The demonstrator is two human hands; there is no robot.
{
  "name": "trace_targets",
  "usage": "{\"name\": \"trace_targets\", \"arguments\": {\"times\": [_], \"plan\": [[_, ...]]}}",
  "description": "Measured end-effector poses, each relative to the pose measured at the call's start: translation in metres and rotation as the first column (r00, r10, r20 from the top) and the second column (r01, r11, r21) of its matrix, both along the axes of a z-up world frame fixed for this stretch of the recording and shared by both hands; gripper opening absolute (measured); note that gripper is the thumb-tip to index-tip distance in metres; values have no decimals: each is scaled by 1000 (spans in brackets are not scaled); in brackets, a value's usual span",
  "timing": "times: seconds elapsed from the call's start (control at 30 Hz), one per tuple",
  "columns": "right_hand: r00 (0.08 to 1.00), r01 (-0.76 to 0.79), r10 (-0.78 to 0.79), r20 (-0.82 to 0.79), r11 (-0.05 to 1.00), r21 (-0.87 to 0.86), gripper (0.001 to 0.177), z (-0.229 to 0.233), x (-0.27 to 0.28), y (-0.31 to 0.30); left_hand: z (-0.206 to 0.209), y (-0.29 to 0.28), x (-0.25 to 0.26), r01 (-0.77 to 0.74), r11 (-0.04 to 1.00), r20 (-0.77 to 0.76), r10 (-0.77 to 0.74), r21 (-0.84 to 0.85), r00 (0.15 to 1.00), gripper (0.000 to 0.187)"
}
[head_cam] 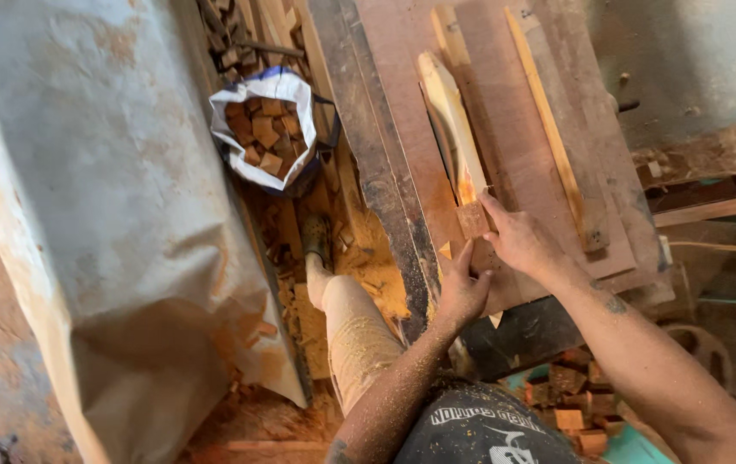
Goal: The person uses a table saw to cut small wooden blocks into smaller pieces. They repeatedly pick up blocks from a pile on the floor, feed them into the saw blade, and place the cut pieces onto a nearby teal plastic chair.
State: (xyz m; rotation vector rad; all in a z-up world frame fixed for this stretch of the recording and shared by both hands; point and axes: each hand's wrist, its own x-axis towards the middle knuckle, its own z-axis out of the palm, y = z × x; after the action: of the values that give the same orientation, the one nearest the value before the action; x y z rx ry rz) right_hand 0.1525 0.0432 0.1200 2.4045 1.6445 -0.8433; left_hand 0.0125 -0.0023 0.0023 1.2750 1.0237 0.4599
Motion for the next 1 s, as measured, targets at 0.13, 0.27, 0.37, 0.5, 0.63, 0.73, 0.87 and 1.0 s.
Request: {"name": "trace_targets", "arguments": {"times": [0.13,0.27,0.37,0.5,0.63,0.73,0.87,1.0], "plan": [[1000,6,-6,20,1000,-3,76,-3,-1,15,-2,2,8,-14,995,29,11,100,1000,81],[999,32,-31,-10,997,74,77,-2,1,21,7,11,11,4,1000,3,-4,4,1000,89],[998,29,-25,-49,997,76,76,-7,7,36,15,28,14,38,999,-9,-38,2,999,93],[995,18,-8,-95,994,107,74,-18,17,53,25,26,10,45,994,-37,-49,-103,998,93],[995,-41,58,-81,980,196,73,-28,32,72,29,10,-1,0,998,67,5,-64,998,89],[992,-95,111,-61,972,214,71,-37,42,81,28,-3,-10,79,987,34,-75,-136,997,85],[995,-59,76,-70,974,221,68,-50,51,112,27,-9,-20,85,989,8,-85,-125,996,75],[994,-10,31,-108,981,195,67,-45,49,122,16,-12,-28,92,986,-10,-94,-136,996,60]]}}
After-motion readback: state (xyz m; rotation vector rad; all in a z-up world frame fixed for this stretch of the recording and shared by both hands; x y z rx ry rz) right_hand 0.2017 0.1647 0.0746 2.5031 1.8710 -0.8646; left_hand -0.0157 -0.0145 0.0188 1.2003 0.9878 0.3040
